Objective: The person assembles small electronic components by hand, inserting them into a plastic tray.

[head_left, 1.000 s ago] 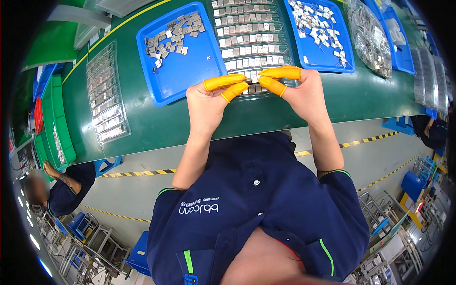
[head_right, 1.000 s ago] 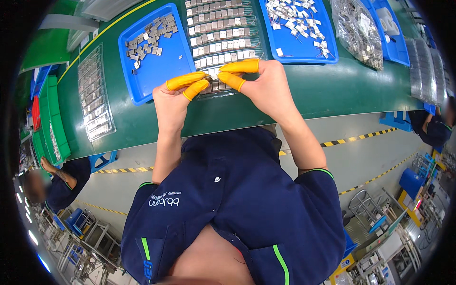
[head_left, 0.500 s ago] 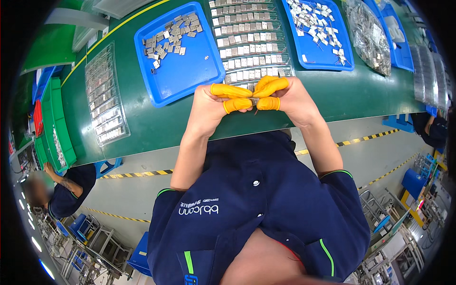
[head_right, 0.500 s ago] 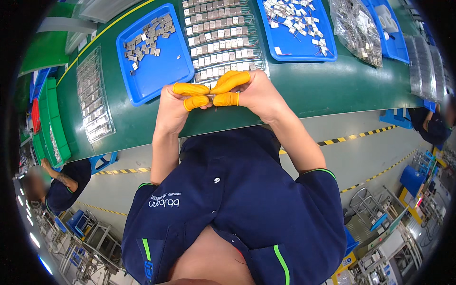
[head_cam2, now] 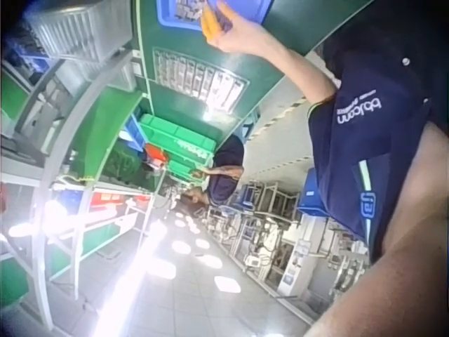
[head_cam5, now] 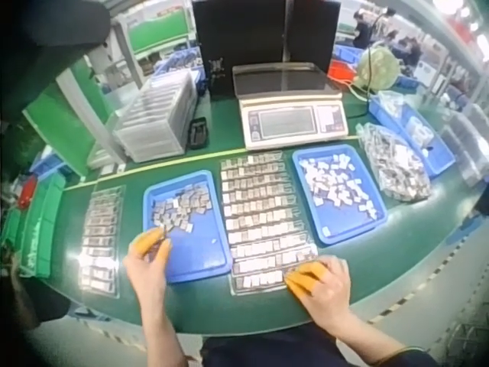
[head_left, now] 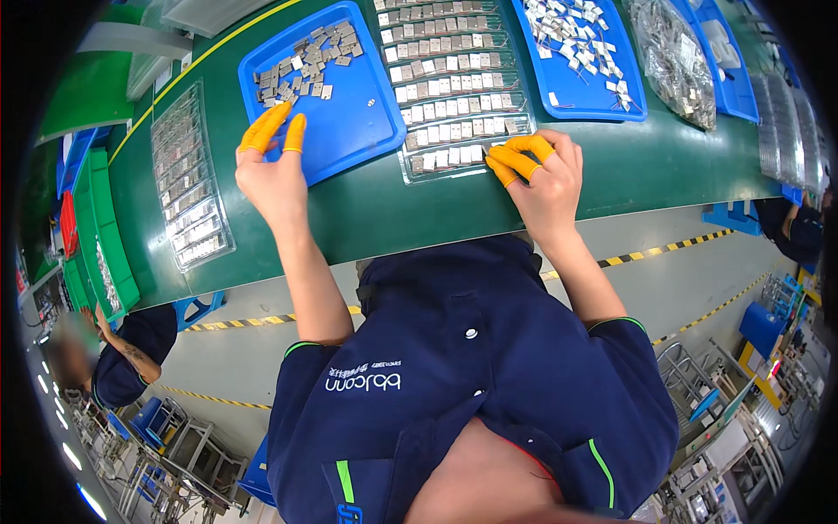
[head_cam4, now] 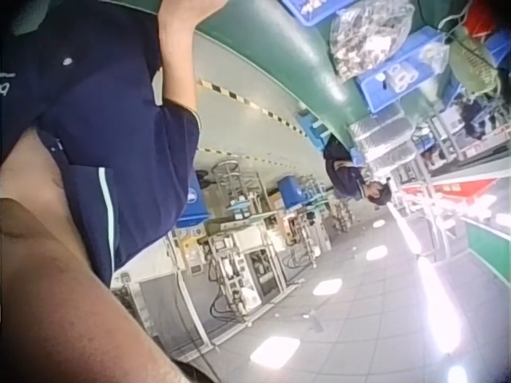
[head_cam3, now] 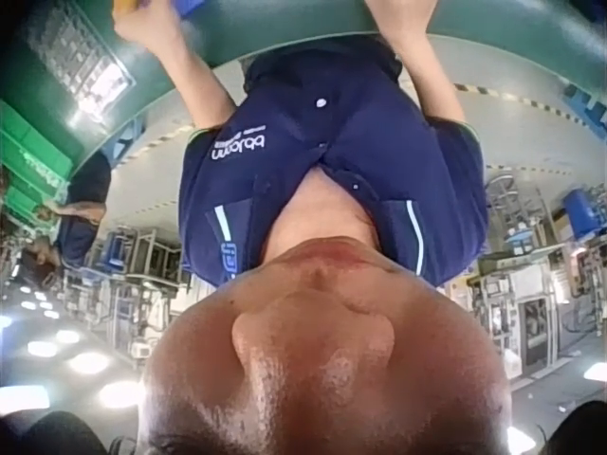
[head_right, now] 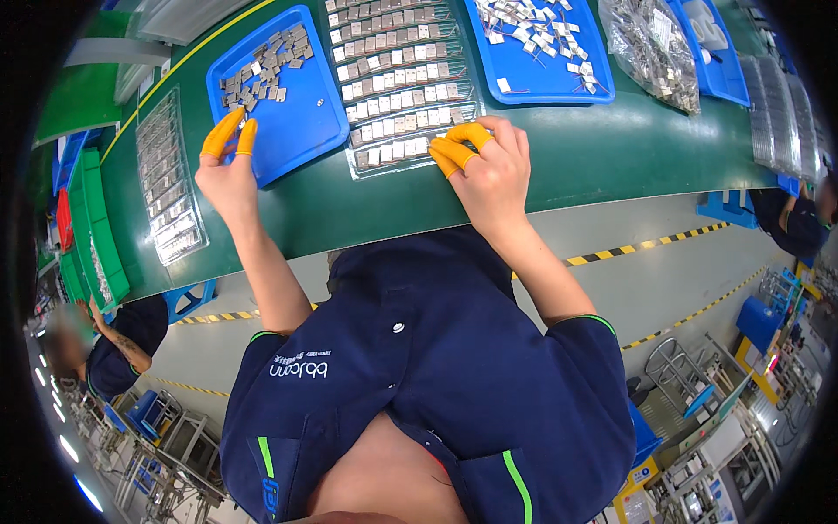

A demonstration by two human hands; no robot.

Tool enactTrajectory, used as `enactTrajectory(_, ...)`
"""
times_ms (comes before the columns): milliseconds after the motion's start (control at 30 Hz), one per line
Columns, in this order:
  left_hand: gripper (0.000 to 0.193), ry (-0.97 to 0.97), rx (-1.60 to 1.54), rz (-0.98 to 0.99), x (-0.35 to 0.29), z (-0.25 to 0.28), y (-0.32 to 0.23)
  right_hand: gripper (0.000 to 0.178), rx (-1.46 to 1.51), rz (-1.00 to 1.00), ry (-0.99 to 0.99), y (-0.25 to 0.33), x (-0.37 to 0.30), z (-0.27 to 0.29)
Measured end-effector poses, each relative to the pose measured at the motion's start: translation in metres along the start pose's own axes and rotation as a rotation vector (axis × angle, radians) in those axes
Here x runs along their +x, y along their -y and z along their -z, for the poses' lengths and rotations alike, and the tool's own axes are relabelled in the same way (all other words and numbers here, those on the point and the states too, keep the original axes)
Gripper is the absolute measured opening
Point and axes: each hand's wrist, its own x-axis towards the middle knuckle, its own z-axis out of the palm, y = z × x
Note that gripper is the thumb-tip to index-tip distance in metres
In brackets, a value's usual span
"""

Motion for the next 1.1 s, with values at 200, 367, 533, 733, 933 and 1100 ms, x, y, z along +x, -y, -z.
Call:
enactTrajectory(200,0.023,-0.037,0.150,-0.015,0.008,0.012,0.024,0.017,-0.059,0.054,0.004,0.000,0.001,0.004)
enactTrajectory(367,0.024,-0.027,0.296,-0.061,0.007,0.012,0.013,0.017,-0.029,0.043,0.100,-0.003,0.004,0.004)
enactTrajectory(533,0.027,0.000,0.492,-0.106,0.015,0.006,0.004,0.014,0.137,-0.139,-0.045,-0.028,0.021,0.014)
enactTrajectory(733,0.027,0.082,0.849,-0.163,0.023,-0.001,0.006,0.013,0.052,-0.214,-0.144,-0.070,0.042,0.032)
enactTrajectory(933,0.019,0.129,0.886,-0.214,0.027,0.001,0.008,0.014,0.075,-0.304,-0.121,-0.096,0.050,0.036)
enactTrajectory(1100,0.016,0.140,0.863,-0.161,0.028,0.006,0.006,0.015,0.149,-0.392,-0.093,-0.116,0.057,0.029)
